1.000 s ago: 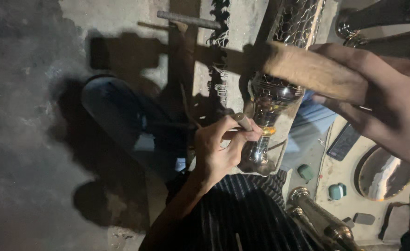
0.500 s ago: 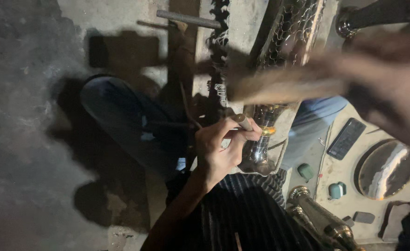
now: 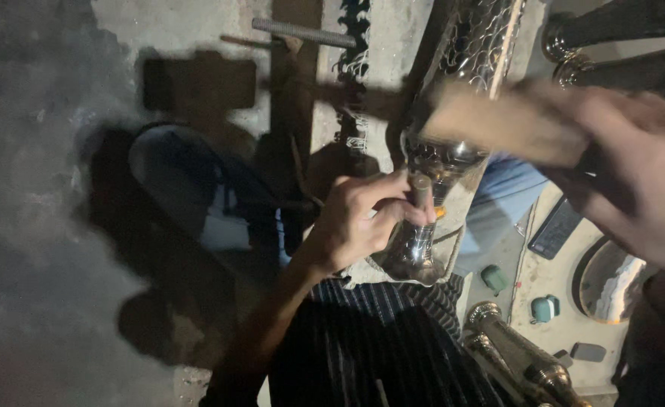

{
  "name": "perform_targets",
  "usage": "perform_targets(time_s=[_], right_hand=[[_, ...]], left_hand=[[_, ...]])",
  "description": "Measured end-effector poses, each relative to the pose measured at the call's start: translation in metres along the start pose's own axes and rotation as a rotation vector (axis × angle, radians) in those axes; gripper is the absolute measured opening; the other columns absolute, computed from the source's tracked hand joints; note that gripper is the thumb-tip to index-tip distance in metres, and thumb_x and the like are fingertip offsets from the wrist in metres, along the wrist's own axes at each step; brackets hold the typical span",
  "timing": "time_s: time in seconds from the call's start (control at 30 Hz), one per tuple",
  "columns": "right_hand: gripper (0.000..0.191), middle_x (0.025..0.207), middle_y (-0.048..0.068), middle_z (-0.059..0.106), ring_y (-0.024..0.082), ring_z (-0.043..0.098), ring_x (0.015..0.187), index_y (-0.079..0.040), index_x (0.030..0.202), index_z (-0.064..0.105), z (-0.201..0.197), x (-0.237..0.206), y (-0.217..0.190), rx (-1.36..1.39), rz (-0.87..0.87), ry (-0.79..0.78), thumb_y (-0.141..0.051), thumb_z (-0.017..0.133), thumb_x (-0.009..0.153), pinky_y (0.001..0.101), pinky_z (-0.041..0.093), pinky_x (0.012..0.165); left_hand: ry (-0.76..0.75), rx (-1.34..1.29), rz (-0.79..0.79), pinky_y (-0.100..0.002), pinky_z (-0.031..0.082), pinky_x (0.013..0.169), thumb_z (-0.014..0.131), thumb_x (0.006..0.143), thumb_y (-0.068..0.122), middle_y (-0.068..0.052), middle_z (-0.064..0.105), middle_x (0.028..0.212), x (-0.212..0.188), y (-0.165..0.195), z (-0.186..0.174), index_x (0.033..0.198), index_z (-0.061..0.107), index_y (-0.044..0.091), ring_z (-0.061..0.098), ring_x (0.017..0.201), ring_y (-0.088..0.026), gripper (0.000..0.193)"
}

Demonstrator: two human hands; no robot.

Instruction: The person sits on the floor with a brass vase resting on a cloth pad and hammers a decorative pattern into its surface. They hold a metal punch against the vase with one hand and strike it repeatedly with a wooden mallet held in the other hand, repositioning the punch along the vase body as they work.

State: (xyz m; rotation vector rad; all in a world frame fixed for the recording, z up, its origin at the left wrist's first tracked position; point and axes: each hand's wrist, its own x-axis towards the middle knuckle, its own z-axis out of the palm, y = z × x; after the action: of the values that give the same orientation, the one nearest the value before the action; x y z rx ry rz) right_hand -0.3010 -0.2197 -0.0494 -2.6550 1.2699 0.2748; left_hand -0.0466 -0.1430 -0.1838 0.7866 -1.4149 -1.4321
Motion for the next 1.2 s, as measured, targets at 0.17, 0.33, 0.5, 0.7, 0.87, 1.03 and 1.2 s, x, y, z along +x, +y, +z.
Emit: perform_targets(time_s=[0.17, 0.33, 0.5, 0.7, 0.87, 1.03, 1.2], right_hand=[[0.059, 0.122, 0.019, 0.064, 0.029, 0.069, 0.107, -0.003, 0.143, 0.05, 0.014, -0.014, 0.018, 0.492, 0.195, 0.021, 0.004, 0.057, 0.085, 0.0354, 0.059, 0.081], [0.039, 0.108, 0.011, 0.071, 0.023, 0.072, 0.101, -0.009, 0.115, 0.067, 0.016, -0.019, 0.025, 0.423, -0.024, -0.016, 0.004, 0.068, 0.079, 0.0349, 0.057, 0.086], [0.047, 0.113, 0.011, 0.068, 0.022, 0.072, 0.11, -0.006, 0.124, 0.064, 0.019, -0.021, 0.023, 0.109, 0.086, -0.246, 0.002, 0.068, 0.078, 0.04, 0.049, 0.109], [0.042, 0.146, 0.013, 0.056, 0.024, 0.05, 0.14, -0.001, 0.144, 0.054, 0.046, -0.009, 0.028, 0.897, 0.506, -0.053, -0.017, 0.049, 0.105, 0.0424, 0.035, 0.117], [0.048, 0.125, 0.015, 0.064, 0.025, 0.067, 0.11, -0.009, 0.149, 0.041, 0.053, 0.003, 0.035, 0.247, 0.368, -0.368, -0.025, 0.056, 0.107, 0.0358, 0.054, 0.092], [0.068, 0.094, 0.02, 0.068, 0.016, 0.061, 0.047, -0.025, 0.159, 0.041, 0.024, 0.017, 0.024, 0.012, -0.105, -0.11, -0.012, 0.051, 0.093, 0.0201, 0.05, 0.04], [0.058, 0.06, -0.005, 0.065, 0.002, 0.058, 0.041, -0.045, 0.162, 0.016, -0.007, 0.045, -0.003, -0.536, 0.101, -0.852, -0.038, 0.037, 0.107, 0.0197, 0.052, 0.043]], left_hand=[[-0.056, -0.103, 0.007, -0.027, 0.067, 0.089, 0.055, 0.099, -0.017, -0.013, 0.076, 0.106, 0.003, -0.007, -0.007, 0.108, 0.063, -0.004, 0.078, 0.099, -0.017, 0.017], [-0.098, -0.088, 0.042, -0.026, 0.068, 0.085, 0.056, 0.1, -0.016, -0.013, 0.076, 0.102, 0.007, -0.011, -0.005, 0.107, 0.066, -0.003, 0.078, 0.094, -0.017, 0.018], [-0.052, -0.033, 0.01, -0.028, 0.067, 0.086, 0.055, 0.097, -0.016, -0.013, 0.076, 0.103, 0.0, -0.006, -0.003, 0.108, 0.065, -0.004, 0.078, 0.096, -0.018, 0.019], [0.094, -0.067, 0.013, -0.03, 0.066, 0.089, 0.058, 0.098, -0.016, -0.013, 0.074, 0.1, -0.008, -0.004, 0.004, 0.099, 0.062, -0.004, 0.077, 0.097, -0.021, 0.013], [0.228, -0.228, 0.092, -0.031, 0.066, 0.088, 0.057, 0.101, -0.019, -0.012, 0.067, 0.095, -0.014, -0.014, 0.014, 0.103, 0.056, -0.006, 0.075, 0.095, -0.021, 0.013], [0.281, -0.276, 0.044, -0.036, 0.067, 0.091, 0.055, 0.1, -0.02, -0.013, 0.066, 0.096, -0.02, -0.018, 0.02, 0.103, 0.055, -0.007, 0.074, 0.092, -0.021, 0.013], [0.387, -0.32, 0.039, -0.038, 0.066, 0.09, 0.057, 0.099, -0.022, -0.015, 0.066, 0.093, -0.021, -0.016, 0.026, 0.101, 0.057, -0.008, 0.073, 0.09, -0.023, 0.014]])
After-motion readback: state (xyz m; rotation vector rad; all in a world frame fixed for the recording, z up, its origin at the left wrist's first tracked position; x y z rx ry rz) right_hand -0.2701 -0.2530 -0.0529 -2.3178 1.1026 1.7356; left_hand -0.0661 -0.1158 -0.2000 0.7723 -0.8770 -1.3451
